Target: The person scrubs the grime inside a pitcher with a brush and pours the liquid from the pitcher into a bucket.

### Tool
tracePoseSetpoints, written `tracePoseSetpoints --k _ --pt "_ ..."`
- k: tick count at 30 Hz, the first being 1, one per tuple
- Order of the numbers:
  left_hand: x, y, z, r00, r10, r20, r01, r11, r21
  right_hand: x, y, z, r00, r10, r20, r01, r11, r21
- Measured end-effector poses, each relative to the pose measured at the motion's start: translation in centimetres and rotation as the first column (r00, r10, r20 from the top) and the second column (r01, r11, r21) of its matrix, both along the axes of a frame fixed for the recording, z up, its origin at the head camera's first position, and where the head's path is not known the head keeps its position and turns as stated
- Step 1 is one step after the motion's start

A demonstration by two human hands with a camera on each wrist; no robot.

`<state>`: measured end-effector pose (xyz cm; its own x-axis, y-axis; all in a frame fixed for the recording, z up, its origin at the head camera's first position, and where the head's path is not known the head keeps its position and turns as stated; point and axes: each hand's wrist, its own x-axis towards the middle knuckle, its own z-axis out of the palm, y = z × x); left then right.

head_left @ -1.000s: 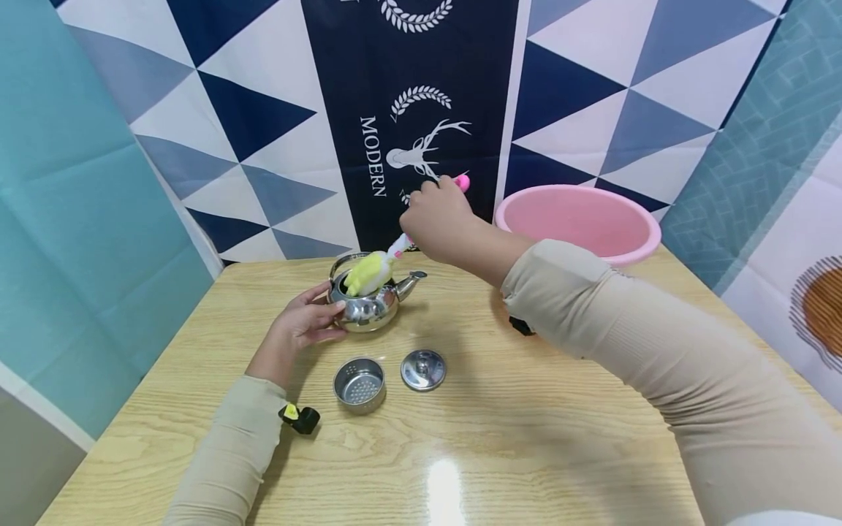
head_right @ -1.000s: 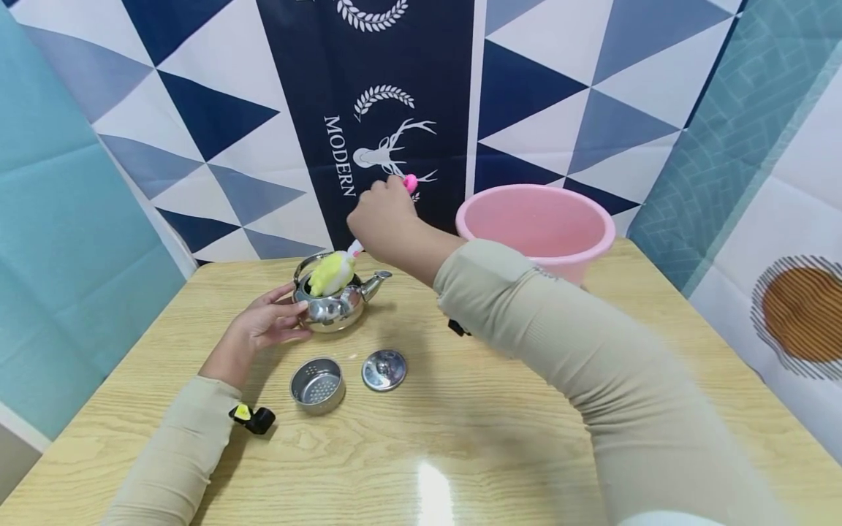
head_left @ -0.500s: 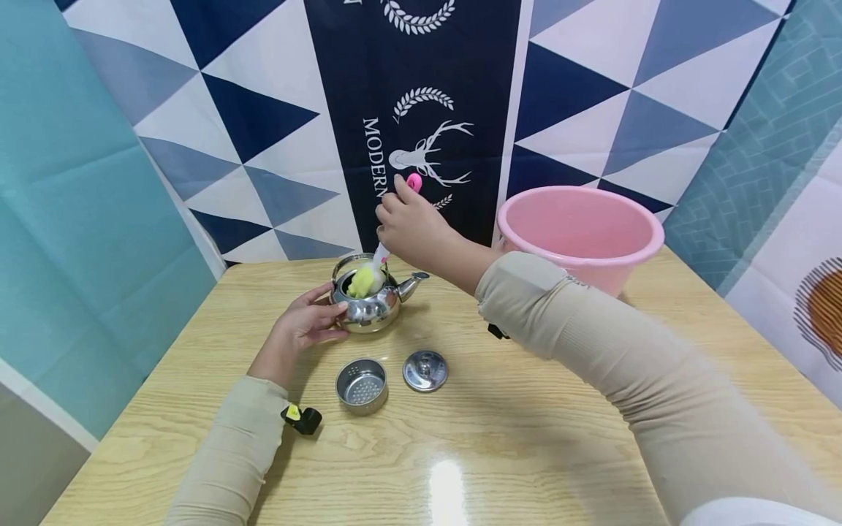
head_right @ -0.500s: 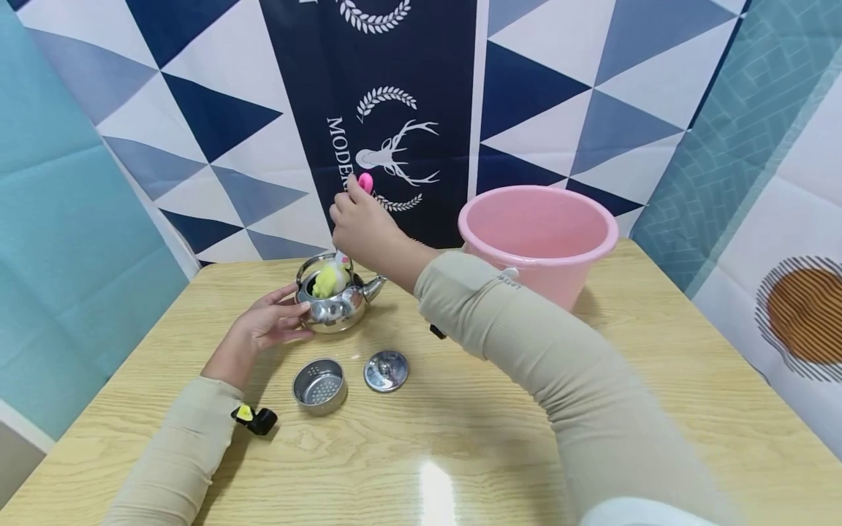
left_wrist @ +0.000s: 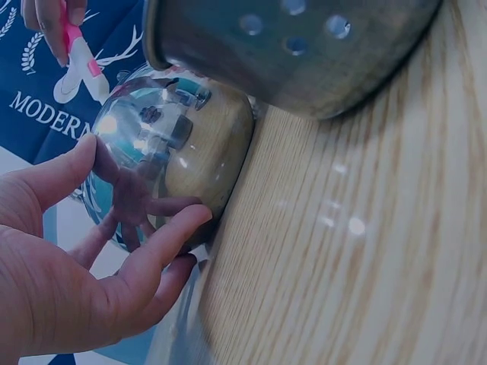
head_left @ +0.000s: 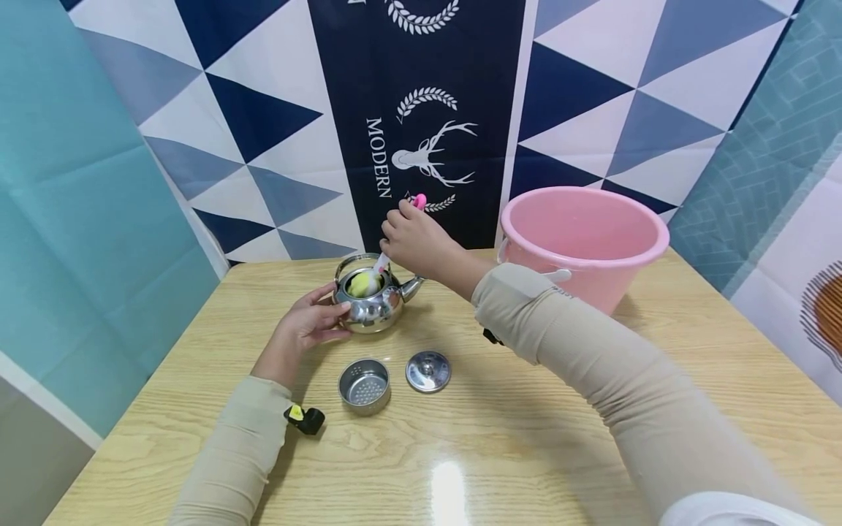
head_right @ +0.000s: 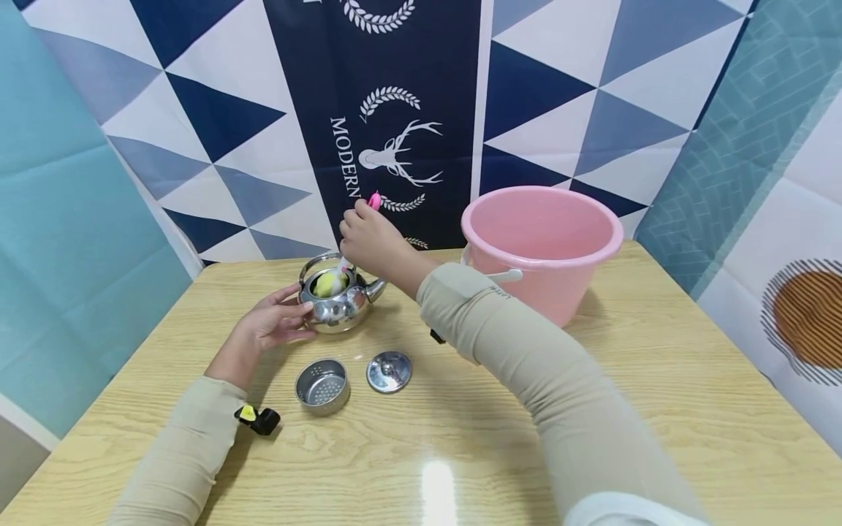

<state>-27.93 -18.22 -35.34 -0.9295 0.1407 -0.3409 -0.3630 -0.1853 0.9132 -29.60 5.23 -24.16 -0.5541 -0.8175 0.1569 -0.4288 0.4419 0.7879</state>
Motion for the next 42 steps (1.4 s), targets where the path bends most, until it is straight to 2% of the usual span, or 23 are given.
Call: tracePoseSetpoints --k 6,12,21,26,34,42 --pt "0.1 0.0 0.0 1.000 -0.002 0.000 0.002 1.000 -0.002 -0.2 0.0 -0.2 1.000 0.022 -0.019 -0.021 0.999 0.036" --pt "-0.1 -0.1 -0.2 1.000 0.008 0.005 -0.008 1.000 -0.013 0.0 -0.2 0.3 0.993 0.093 -0.073 -0.086 0.992 0.087" --pt "-0.1 0.1 0.0 1.000 0.011 0.001 -0.011 1.000 -0.008 0.9 -0.3 1.3 0.989 0.130 -0.071 -0.118 0.981 0.152" --pt "-0.1 0.0 -0.1 1.000 0.013 0.003 -0.013 1.000 -0.014 1.5 -0.7 1.4 0.989 0.134 -0.065 -0.123 0.981 0.147" --pt "0.0 -0.1 -0.2 1.000 0.004 -0.001 -0.004 1.000 -0.011 1.7 -1.4 0.5 0.993 0.100 -0.069 -0.092 0.990 0.104" --pt "0.0 0.0 -0.3 1.000 0.007 -0.005 -0.007 1.000 -0.015 1.4 -1.8 -0.5 0.979 0.123 -0.165 -0.112 0.991 0.078"
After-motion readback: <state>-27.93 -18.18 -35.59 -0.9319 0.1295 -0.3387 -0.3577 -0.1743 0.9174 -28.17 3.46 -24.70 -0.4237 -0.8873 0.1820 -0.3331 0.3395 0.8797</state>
